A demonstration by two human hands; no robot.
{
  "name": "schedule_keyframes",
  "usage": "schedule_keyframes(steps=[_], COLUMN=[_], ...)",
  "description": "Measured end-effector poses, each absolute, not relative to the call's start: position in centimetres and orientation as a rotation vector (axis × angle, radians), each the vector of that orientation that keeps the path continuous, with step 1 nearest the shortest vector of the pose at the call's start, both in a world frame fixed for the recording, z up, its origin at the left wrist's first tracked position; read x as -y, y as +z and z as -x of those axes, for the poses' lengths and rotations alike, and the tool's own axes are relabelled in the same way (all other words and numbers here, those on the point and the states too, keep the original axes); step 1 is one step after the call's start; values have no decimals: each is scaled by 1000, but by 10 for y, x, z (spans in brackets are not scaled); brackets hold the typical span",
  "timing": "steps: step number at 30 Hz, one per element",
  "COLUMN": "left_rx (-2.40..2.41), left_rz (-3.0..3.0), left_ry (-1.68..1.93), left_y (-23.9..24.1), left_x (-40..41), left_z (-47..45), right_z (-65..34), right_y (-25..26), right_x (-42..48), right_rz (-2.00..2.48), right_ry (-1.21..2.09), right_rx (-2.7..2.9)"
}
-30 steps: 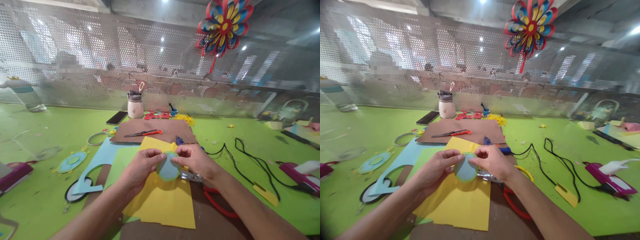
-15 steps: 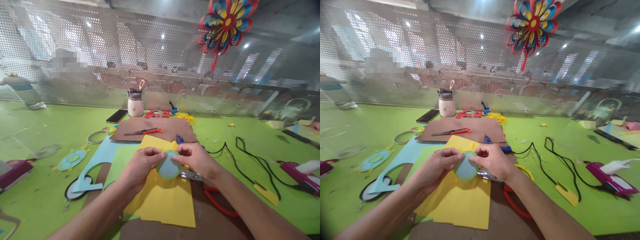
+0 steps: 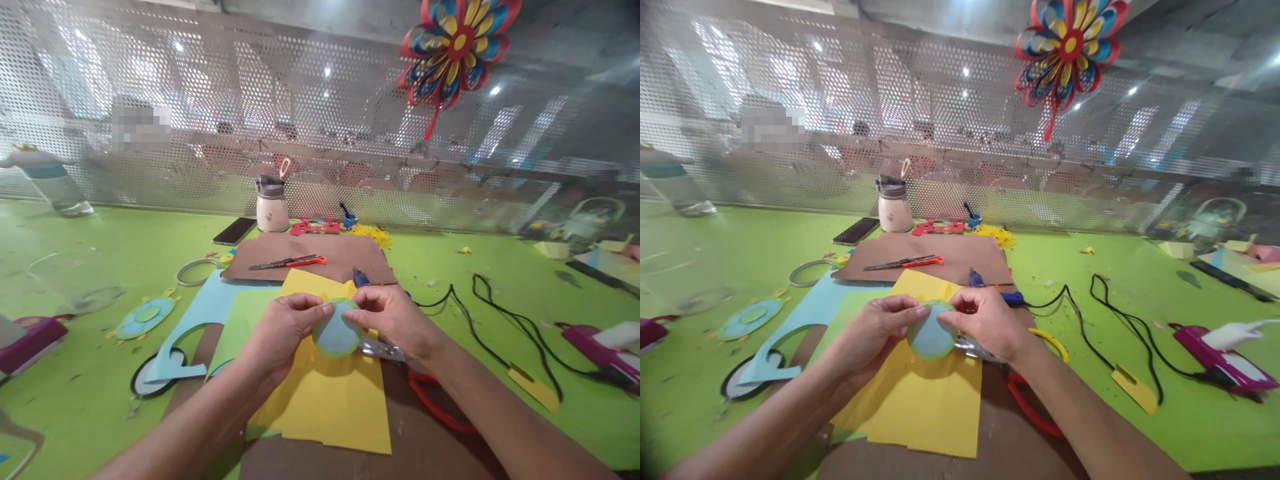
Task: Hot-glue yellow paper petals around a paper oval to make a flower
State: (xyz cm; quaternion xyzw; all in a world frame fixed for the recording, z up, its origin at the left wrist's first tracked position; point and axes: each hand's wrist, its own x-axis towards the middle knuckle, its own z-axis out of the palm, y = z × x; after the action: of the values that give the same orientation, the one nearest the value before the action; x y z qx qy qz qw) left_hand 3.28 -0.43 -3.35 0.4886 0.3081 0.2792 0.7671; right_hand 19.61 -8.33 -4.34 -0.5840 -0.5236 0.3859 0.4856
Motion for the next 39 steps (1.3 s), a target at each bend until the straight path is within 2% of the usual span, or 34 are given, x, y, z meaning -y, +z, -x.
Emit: schedule_keyframes(steps=[39], left_rx=[-711], left_rz=[-993], left_ry=[636], left_y=[-38], left_x=[7], left_z=[-33], right_z=[-195], right_y=[-39], right_x=[85], right_rz=[1394], right_ry=[925], right_rx=[1243])
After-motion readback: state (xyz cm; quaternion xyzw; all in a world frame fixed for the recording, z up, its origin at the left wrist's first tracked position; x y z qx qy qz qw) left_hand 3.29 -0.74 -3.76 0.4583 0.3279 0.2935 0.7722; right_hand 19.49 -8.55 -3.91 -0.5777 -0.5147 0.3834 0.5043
